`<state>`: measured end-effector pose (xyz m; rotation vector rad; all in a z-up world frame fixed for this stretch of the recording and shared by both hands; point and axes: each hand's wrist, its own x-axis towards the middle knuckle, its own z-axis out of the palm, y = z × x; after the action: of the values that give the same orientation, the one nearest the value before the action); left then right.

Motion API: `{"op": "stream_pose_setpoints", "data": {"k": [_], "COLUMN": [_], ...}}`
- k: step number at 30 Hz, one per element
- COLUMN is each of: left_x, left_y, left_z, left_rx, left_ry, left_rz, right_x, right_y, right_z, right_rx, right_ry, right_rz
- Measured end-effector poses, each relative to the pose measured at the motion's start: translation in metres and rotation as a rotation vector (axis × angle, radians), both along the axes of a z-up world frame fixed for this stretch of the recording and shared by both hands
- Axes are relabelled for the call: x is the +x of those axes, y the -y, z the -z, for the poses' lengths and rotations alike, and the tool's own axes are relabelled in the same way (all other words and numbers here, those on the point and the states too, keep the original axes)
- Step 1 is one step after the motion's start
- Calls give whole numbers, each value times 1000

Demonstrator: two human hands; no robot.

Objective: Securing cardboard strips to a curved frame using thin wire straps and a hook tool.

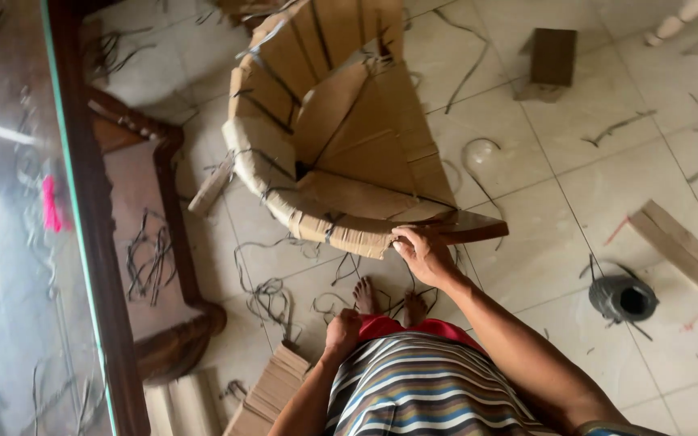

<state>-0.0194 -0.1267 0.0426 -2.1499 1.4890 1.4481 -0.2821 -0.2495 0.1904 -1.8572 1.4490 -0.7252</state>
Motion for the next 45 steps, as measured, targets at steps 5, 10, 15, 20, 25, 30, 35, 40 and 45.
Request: {"op": "stream_pose_setpoints", "data": {"k": [5, 10, 15, 20, 25, 30, 35, 40, 45], "left_x": [-27, -56, -84, -111, -151, -214, -272, -292, -302], "left_y": [53, 91, 112, 108, 113, 112, 114, 123, 127], "left_z": [-48, -79, -113, -94, -159, -161, -129, -71, -59], "left_rx": [-35, 56, 197, 312, 322, 215, 65, -14, -197], "left_ry": [-313, -547, -718, -774, -772, -719, -630, -501, -296], "left_rz": [-49, -23, -146, -277, -448, -752, -1048, -1398, -1498], "right_x": [-3, -1, -21, -59, -115, -200, -303, -397, -446], "right_y": [-14, -37, -81, -128, -157, -159, -160, -152, -131], "right_z": [-20, -38, -25, 5, 60, 84, 75, 59, 64], "right_rx": [205, 291, 371, 651, 772, 745, 762, 764, 728], "right_ry": [-31, 141, 311, 439, 452, 569, 510, 459, 458], "right_rz": [205, 421, 577, 772, 879, 935, 909, 877, 964]}}
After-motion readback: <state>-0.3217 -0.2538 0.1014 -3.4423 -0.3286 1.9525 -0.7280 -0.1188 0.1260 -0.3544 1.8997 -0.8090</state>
